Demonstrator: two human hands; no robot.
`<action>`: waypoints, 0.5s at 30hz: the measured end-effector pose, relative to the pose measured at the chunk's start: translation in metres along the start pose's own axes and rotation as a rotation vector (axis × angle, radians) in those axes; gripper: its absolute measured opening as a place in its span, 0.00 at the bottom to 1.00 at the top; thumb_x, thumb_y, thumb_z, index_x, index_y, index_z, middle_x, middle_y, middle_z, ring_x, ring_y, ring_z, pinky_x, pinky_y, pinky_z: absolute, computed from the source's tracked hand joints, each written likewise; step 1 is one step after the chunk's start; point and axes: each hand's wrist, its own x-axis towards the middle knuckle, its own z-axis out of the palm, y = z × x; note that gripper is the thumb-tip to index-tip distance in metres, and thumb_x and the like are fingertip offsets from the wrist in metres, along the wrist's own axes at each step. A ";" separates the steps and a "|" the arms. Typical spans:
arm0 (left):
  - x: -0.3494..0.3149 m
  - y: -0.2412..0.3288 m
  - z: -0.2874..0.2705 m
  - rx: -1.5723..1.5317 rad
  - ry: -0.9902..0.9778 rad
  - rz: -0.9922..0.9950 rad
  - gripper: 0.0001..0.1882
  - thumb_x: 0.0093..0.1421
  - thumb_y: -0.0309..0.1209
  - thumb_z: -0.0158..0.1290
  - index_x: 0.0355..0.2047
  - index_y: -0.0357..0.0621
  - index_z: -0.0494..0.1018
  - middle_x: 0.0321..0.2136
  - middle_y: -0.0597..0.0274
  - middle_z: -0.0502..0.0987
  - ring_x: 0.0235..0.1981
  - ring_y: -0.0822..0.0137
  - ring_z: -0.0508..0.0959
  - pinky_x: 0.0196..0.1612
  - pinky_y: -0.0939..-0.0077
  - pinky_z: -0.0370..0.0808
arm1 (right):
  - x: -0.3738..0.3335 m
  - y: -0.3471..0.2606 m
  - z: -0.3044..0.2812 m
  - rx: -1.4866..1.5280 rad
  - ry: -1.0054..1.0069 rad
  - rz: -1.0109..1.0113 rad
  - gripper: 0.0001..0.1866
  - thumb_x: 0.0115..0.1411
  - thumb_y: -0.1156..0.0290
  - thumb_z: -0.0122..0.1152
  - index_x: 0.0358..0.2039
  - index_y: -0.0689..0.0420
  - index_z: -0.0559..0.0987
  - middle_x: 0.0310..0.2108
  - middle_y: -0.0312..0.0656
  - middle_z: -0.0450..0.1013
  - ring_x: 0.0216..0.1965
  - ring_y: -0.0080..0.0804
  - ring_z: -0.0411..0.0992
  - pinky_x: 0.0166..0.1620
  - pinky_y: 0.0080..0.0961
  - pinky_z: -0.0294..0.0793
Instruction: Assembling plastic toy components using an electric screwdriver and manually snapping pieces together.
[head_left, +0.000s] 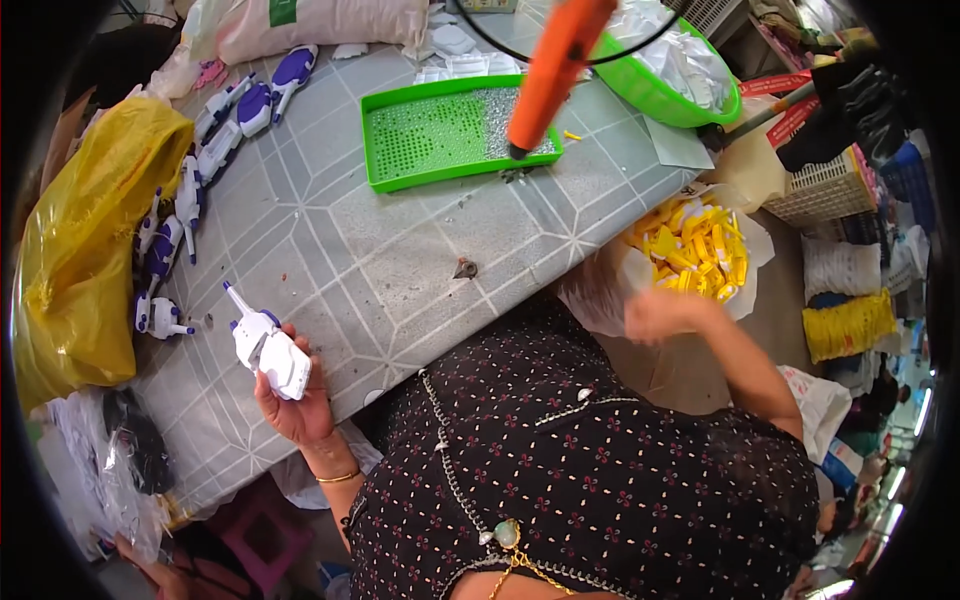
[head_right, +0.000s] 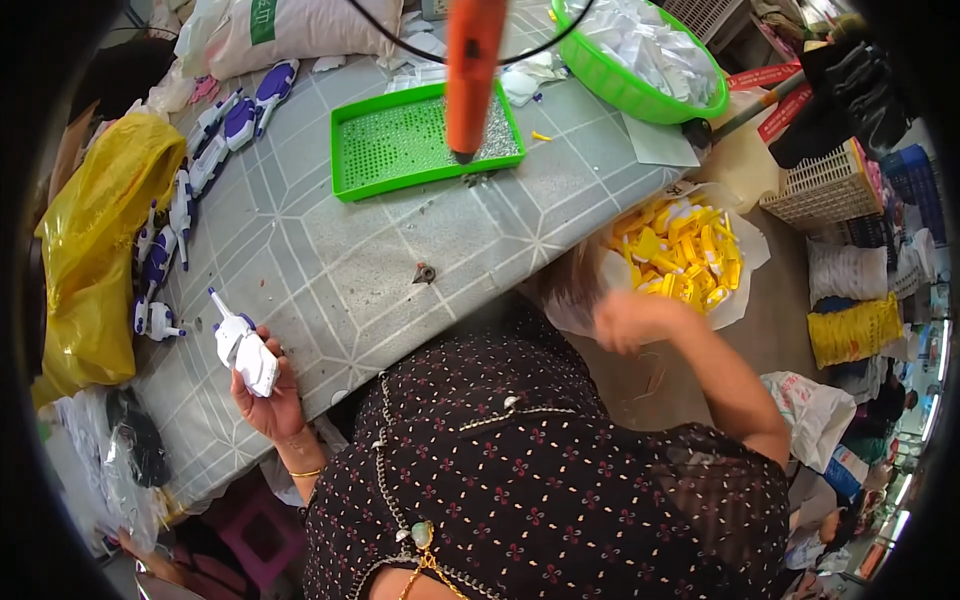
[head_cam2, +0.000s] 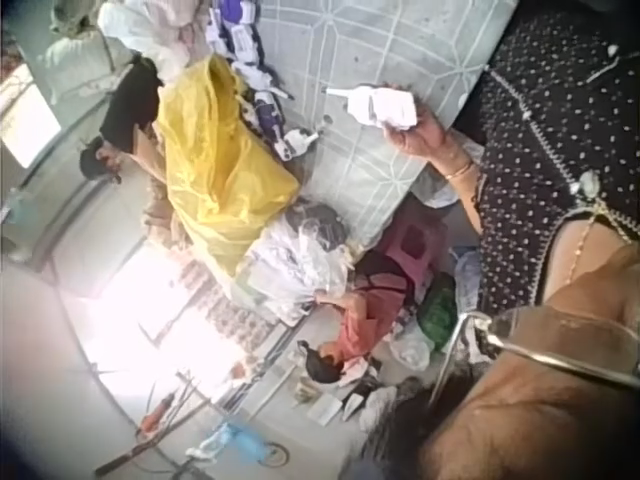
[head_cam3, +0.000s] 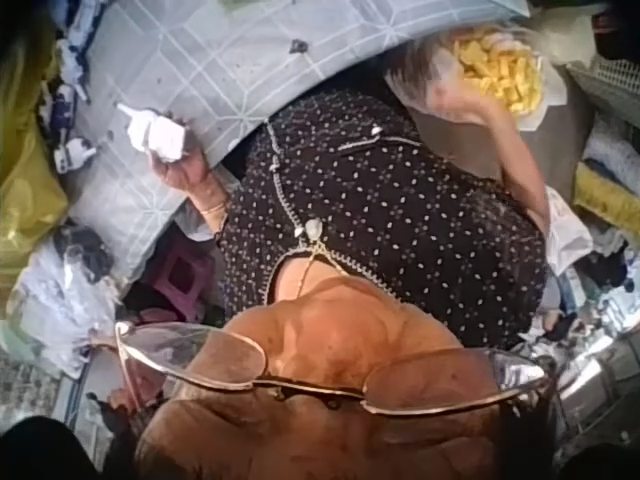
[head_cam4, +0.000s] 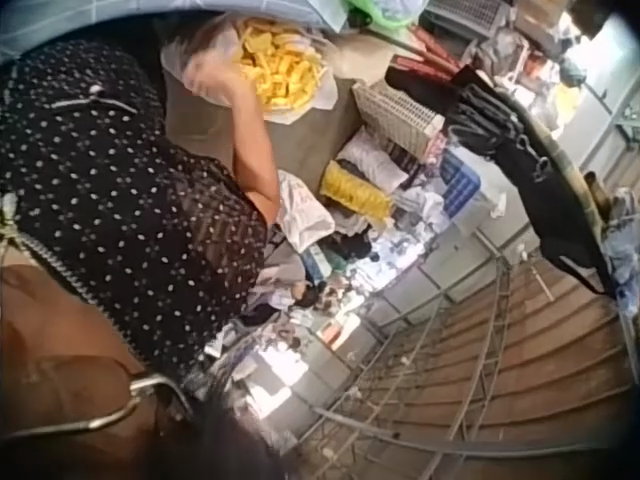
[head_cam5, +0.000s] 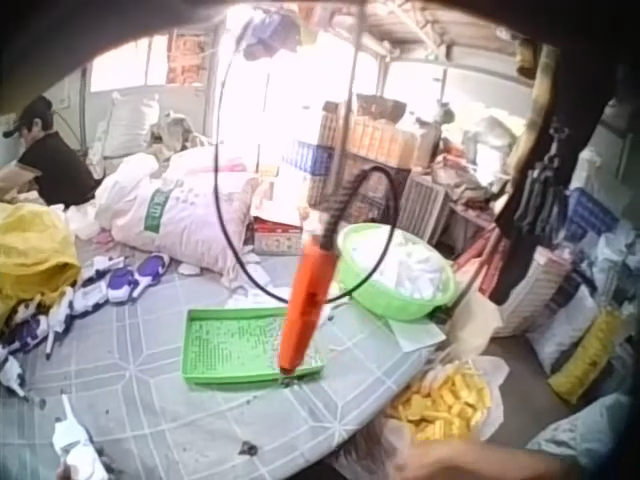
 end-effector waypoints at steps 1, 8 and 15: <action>0.004 -0.004 0.002 0.000 -0.009 -0.013 0.34 0.70 0.34 0.47 0.71 0.38 0.48 0.67 0.32 0.54 0.65 0.34 0.62 0.63 0.35 0.67 | 0.008 -0.025 -0.032 -0.506 0.354 -0.260 0.13 0.60 0.63 0.57 0.29 0.62 0.77 0.23 0.47 0.74 0.27 0.35 0.76 0.31 0.37 0.73; 0.009 -0.007 -0.002 -0.017 -0.062 -0.054 0.33 0.71 0.34 0.43 0.71 0.38 0.45 0.68 0.34 0.52 0.66 0.35 0.60 0.66 0.36 0.63 | 0.111 -0.094 -0.158 -0.718 1.280 -0.491 0.11 0.63 0.66 0.55 0.43 0.54 0.79 0.40 0.53 0.74 0.40 0.53 0.76 0.43 0.44 0.76; 0.004 0.005 0.010 0.027 -0.030 -0.062 0.36 0.69 0.31 0.48 0.72 0.39 0.44 0.67 0.39 0.53 0.63 0.43 0.62 0.63 0.40 0.67 | 0.116 -0.081 -0.138 -0.656 1.034 -0.687 0.07 0.59 0.69 0.53 0.33 0.59 0.76 0.32 0.54 0.76 0.35 0.55 0.76 0.39 0.46 0.76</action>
